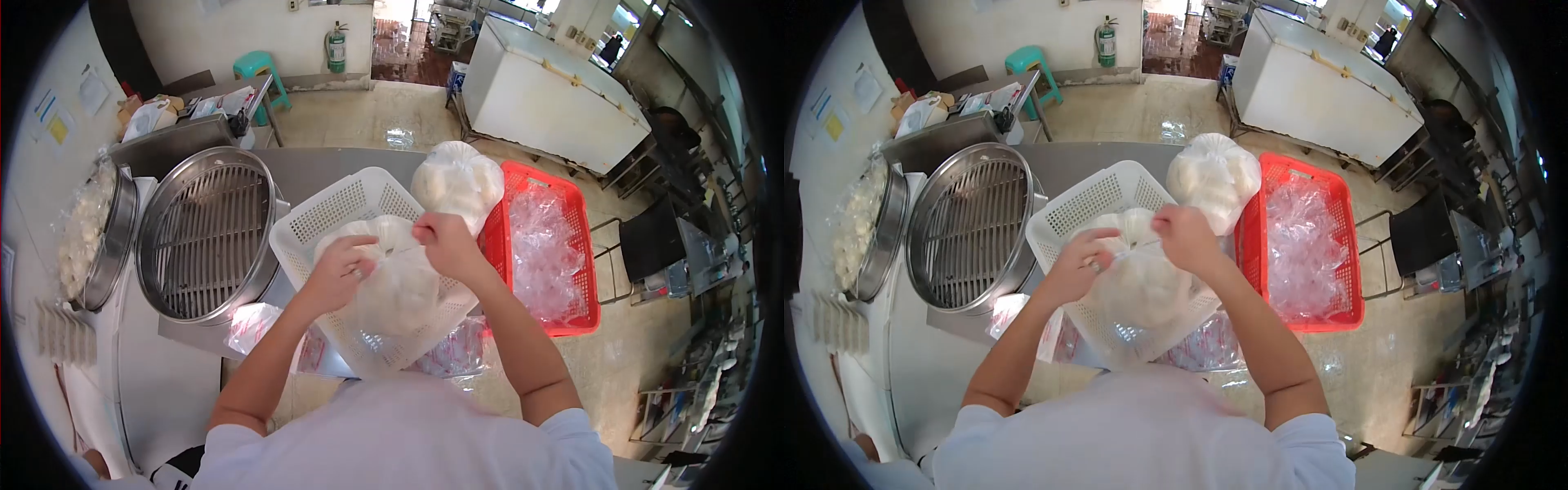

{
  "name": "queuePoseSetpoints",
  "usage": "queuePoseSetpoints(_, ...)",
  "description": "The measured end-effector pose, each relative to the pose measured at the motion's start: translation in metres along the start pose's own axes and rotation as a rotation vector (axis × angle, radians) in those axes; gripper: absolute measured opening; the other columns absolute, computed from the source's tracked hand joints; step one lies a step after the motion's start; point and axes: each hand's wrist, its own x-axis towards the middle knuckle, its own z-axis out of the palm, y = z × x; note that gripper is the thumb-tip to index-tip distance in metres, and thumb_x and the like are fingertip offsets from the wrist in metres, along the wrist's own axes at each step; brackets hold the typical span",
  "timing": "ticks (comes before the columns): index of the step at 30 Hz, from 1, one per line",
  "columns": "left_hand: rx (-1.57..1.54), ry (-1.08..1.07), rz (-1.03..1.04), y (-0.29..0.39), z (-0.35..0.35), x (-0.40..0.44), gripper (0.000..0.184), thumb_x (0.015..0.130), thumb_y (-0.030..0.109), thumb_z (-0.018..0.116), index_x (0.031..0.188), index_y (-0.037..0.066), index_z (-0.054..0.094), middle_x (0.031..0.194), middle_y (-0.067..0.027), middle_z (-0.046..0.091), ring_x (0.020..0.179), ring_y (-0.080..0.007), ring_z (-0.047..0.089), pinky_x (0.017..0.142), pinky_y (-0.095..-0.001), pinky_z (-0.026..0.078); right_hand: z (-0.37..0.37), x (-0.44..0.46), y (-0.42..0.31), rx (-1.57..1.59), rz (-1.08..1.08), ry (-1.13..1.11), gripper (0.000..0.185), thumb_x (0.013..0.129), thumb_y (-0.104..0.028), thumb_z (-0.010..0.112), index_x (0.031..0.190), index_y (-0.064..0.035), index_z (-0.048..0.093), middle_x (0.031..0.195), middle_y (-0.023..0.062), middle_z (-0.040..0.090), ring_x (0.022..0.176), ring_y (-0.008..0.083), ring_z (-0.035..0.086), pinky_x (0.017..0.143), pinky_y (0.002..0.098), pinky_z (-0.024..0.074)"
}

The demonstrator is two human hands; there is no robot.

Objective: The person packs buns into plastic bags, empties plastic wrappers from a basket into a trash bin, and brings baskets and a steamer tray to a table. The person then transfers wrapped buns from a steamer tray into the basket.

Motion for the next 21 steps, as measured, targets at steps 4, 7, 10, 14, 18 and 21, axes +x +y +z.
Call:
queuePoseSetpoints(4, -0.243, -0.048, -0.143, -0.007, 0.019, 0.034, 0.008, 0.093, 0.000, 0.056, 0.090, 0.003, 0.063, 0.103, -0.0057, 0.067, 0.108, -0.0210, 0.059, 0.090, -0.0374, 0.049, 0.001, 0.004, -0.045, 0.445, 0.137, -0.099, 0.010, 0.090, -0.005, 0.066, 0.093, 0.0028, 0.071, 0.079, 0.0116, 0.070, 0.076, 0.0178, 0.066, 0.068, 0.0351, 0.0512)
queuePoseSetpoints(7, -0.455, 0.055, -0.179, -0.019, 0.028, 0.039, 0.013, 0.097, -0.001, 0.052, 0.090, 0.002, 0.062, 0.096, -0.0069, 0.066, 0.105, -0.0227, 0.058, 0.091, -0.0363, 0.048, 0.011, 0.008, -0.017, 0.683, 0.275, -0.109, 0.011, 0.088, -0.008, 0.069, 0.091, 0.0029, 0.072, 0.073, 0.0068, 0.069, 0.071, 0.0146, 0.064, 0.065, 0.0341, 0.0504)
queuePoseSetpoints(10, -0.012, 0.101, 0.170, -0.017, 0.025, 0.045, 0.004, 0.093, -0.001, 0.060, 0.091, 0.002, 0.061, 0.097, -0.0090, 0.066, 0.105, -0.0255, 0.059, 0.092, -0.0365, 0.048, 0.031, -0.005, -0.002, 0.346, 0.133, -0.212, 0.014, 0.085, -0.011, 0.072, 0.086, 0.0037, 0.072, 0.069, 0.0082, 0.067, 0.067, 0.0151, 0.063, 0.063, 0.0338, 0.0506)
queuePoseSetpoints(14, 0.085, 0.304, 0.163, -0.013, 0.028, 0.034, 0.015, 0.084, 0.003, 0.076, 0.095, 0.003, 0.067, 0.099, -0.0093, 0.068, 0.105, -0.0274, 0.060, 0.092, -0.0360, 0.048, 0.050, -0.003, 0.016, 0.432, 0.329, -0.123, 0.016, 0.085, -0.012, 0.075, 0.083, 0.0036, 0.071, 0.067, 0.0037, 0.066, 0.062, 0.0126, 0.058, 0.059, 0.0309, 0.0476)
queuePoseSetpoints(18, 0.106, 0.286, 0.107, -0.037, 0.039, 0.033, 0.014, 0.075, 0.006, 0.082, 0.088, 0.008, 0.075, 0.101, -0.0076, 0.073, 0.102, -0.0293, 0.062, 0.093, -0.0406, 0.048, 0.048, -0.009, 0.013, 0.596, 0.437, -0.113, 0.023, 0.087, -0.015, 0.079, 0.077, 0.0036, 0.070, 0.067, 0.0022, 0.065, 0.057, 0.0072, 0.054, 0.053, 0.0264, 0.0435)
queuePoseSetpoints(21, -0.024, 0.226, -0.126, -0.047, 0.042, 0.034, 0.008, 0.073, 0.008, 0.080, 0.080, 0.010, 0.078, 0.099, -0.0061, 0.074, 0.099, -0.0294, 0.063, 0.091, -0.0431, 0.049, 0.042, -0.014, 0.010, 0.531, 0.395, -0.049, 0.022, 0.089, -0.010, 0.074, 0.073, 0.0027, 0.067, 0.067, 0.0058, 0.068, 0.056, 0.0108, 0.056, 0.054, 0.0288, 0.0456)
